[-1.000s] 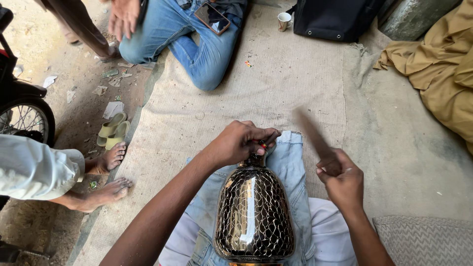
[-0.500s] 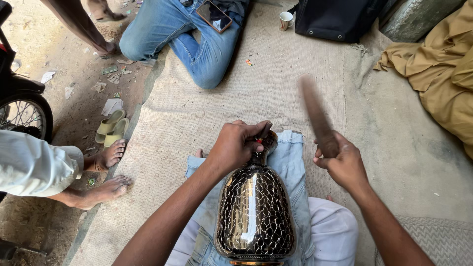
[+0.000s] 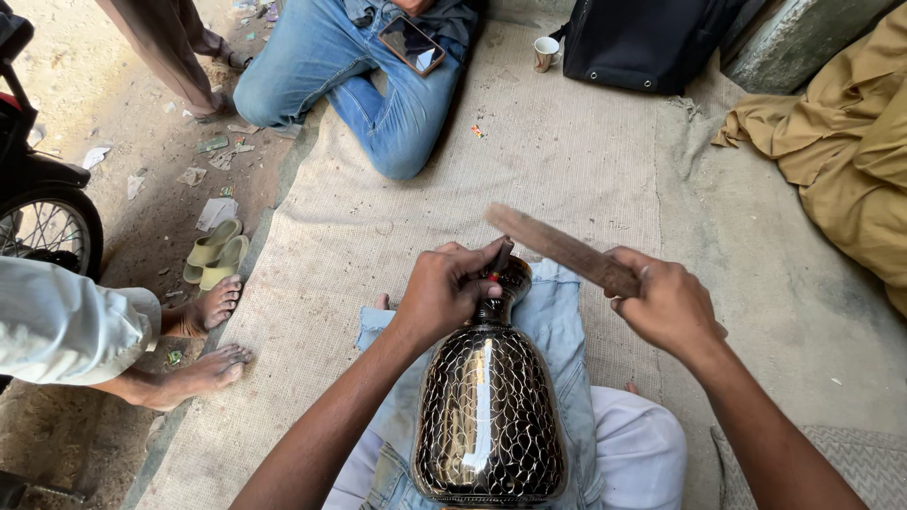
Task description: The person sits on the ground with a decorative brass vase on their lap and engraves its surface, holding a small chisel against the metal and striking it with a wooden mallet. They rotate the vase to reach different areas and continue chasing the pattern along the neck and body.
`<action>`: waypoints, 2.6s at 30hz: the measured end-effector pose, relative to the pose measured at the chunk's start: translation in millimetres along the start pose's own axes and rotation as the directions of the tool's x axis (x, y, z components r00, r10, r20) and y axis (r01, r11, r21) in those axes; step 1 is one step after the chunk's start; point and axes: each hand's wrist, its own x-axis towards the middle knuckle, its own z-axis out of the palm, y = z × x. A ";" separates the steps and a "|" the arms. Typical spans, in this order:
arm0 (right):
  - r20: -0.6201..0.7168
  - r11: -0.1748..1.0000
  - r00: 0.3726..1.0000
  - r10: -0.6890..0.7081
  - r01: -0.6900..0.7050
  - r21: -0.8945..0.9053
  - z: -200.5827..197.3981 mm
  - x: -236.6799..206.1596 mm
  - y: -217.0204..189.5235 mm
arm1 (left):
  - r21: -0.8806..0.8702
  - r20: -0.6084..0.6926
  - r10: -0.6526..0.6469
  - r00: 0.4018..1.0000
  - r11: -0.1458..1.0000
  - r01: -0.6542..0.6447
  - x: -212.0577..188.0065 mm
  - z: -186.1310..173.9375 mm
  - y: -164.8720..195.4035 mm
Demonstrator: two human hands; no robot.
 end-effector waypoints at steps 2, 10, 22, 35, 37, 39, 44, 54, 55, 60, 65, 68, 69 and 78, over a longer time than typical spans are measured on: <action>-0.087 0.971 0.996 -0.017 0.037 0.238 -0.8 0.0 1.3 | -0.042 0.014 -0.054 0.998 0.998 0.054 -1.1 -0.7 -1.4; -0.165 0.962 0.986 -0.002 0.047 0.270 1.2 5.1 5.0 | -0.038 -0.012 0.062 0.998 0.997 -0.062 0.1 -5.8 -6.8; -0.175 0.899 0.984 0.013 0.065 0.433 35.2 -4.2 4.7 | -0.001 0.056 0.134 0.989 0.991 -0.134 5.1 -5.2 -9.6; -0.460 0.740 0.886 0.064 0.267 0.618 65.7 -47.7 4.5 | -0.100 0.203 0.277 0.939 0.960 -0.261 7.9 -10.3 -24.8; -0.486 0.758 0.871 0.067 0.272 0.592 67.2 -50.7 2.8 | -0.062 0.247 0.235 0.940 0.972 -0.227 5.8 -10.9 -26.0; -0.456 0.961 0.884 0.103 0.030 0.275 67.9 -53.6 1.7 | -0.067 0.244 0.262 0.934 0.965 -0.254 7.9 -12.4 -28.1; -0.581 0.927 0.806 -0.113 0.296 0.230 65.1 -56.2 -2.8 | -0.209 0.151 0.423 0.893 0.897 -0.389 3.5 -14.7 -34.7; -0.409 0.975 0.912 0.037 0.057 0.215 37.4 -42.3 -12.5 | -0.137 -0.070 0.112 0.991 0.983 -0.121 -6.7 -8.9 -30.3; -0.390 0.979 0.919 0.048 0.033 0.199 34.5 -39.9 -12.4 | -0.128 -0.077 0.121 0.990 0.983 -0.130 -6.4 -9.2 -30.1; -0.336 0.971 0.939 0.073 0.009 0.237 22.3 -22.4 -10.7 | -0.094 -0.081 0.168 0.982 0.980 -0.175 -4.8 -10.0 -29.0; -0.289 0.857 0.957 -0.034 0.177 0.485 23.2 -9.2 -15.3 | -0.086 -0.088 0.202 0.975 0.974 -0.210 -8.1 -10.7 -29.4; -0.277 0.921 0.961 -0.016 0.122 0.370 22.2 -7.3 -17.6 | -0.103 -0.104 0.195 0.975 0.973 -0.205 -9.5 -10.7 -28.0; -0.279 0.937 0.960 -0.008 0.105 0.333 21.8 -6.9 -18.6 | -0.113 -0.103 0.167 0.981 0.978 -0.178 -9.5 -11.2 -27.2; -0.167 0.751 0.984 -0.062 0.156 0.642 -0.5 17.7 -31.0 | -0.148 -0.196 -0.054 0.979 0.989 0.024 -19.0 -8.0 -22.3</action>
